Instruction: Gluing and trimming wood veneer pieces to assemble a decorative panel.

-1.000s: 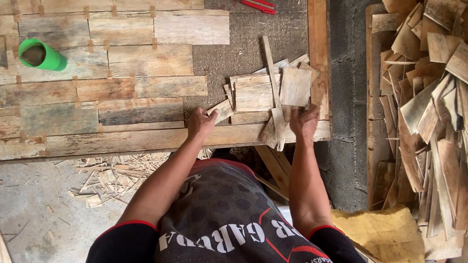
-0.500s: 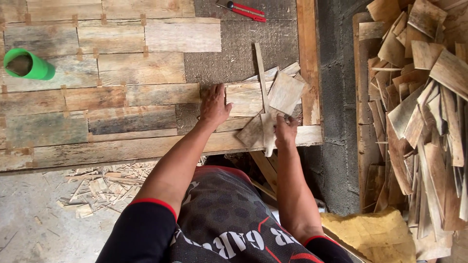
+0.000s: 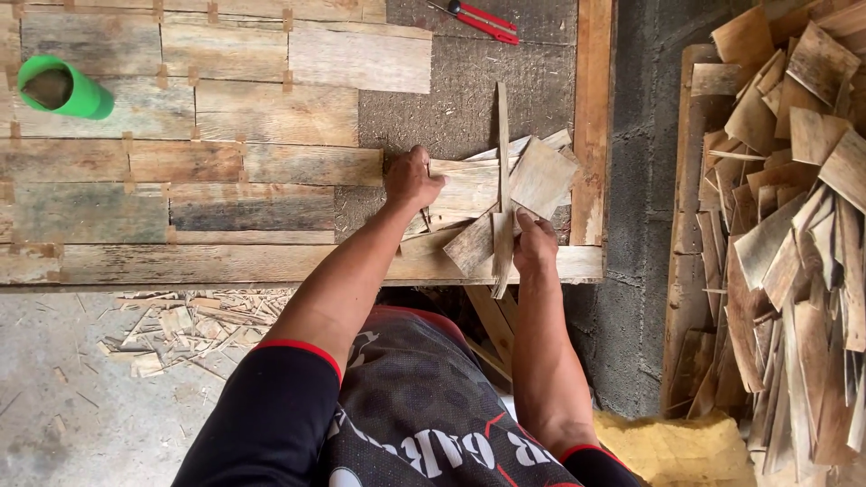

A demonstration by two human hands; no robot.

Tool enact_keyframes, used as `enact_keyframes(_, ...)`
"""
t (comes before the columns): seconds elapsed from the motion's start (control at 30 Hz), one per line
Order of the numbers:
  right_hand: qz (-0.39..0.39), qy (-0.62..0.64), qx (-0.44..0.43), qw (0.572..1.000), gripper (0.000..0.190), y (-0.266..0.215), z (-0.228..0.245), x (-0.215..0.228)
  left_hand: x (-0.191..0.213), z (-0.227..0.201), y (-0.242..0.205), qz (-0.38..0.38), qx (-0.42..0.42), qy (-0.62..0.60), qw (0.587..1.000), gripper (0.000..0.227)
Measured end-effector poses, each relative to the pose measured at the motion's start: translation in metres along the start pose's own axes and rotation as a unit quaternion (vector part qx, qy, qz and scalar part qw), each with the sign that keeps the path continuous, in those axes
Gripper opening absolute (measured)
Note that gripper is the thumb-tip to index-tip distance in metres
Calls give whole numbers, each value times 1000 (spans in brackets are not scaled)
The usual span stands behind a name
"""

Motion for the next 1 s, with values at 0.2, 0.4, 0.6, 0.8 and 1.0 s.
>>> enact_keyframes(0.2, 19, 129, -36, 991, 22, 7, -8, -8, 24, -17, -19, 56, 66, -70, 994, 63)
enact_keyframes(0.4, -3, 60, -115, 992, 30, 8, -10, -11, -19, 18, 8, 82, 107, -245, 960, 108)
enact_keyframes(0.6, -1, 133, -99, 986, 37, 5, -11, -14, -16, 9, -10, 124, 113, -198, 966, 116)
enact_keyframes(0.8, -20, 104, -50, 993, 39, 12, -10, -9, -7, 6, -15, 136, 93, -165, 973, 115)
enact_keyframes(1.0, -3, 97, -35, 995, 28, 14, 0, -14, -9, 8, -14, 140, 94, -149, 974, 120)
Point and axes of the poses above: each hand's wrist, its own y-axis towards the middle knuckle, its own x-axis out of the back of the hand, z = x × y, the point moved 7 cm from there along y, towards the middle knuckle, and after that the axes turned 6 degrees about -x, right-handed, at the moved point
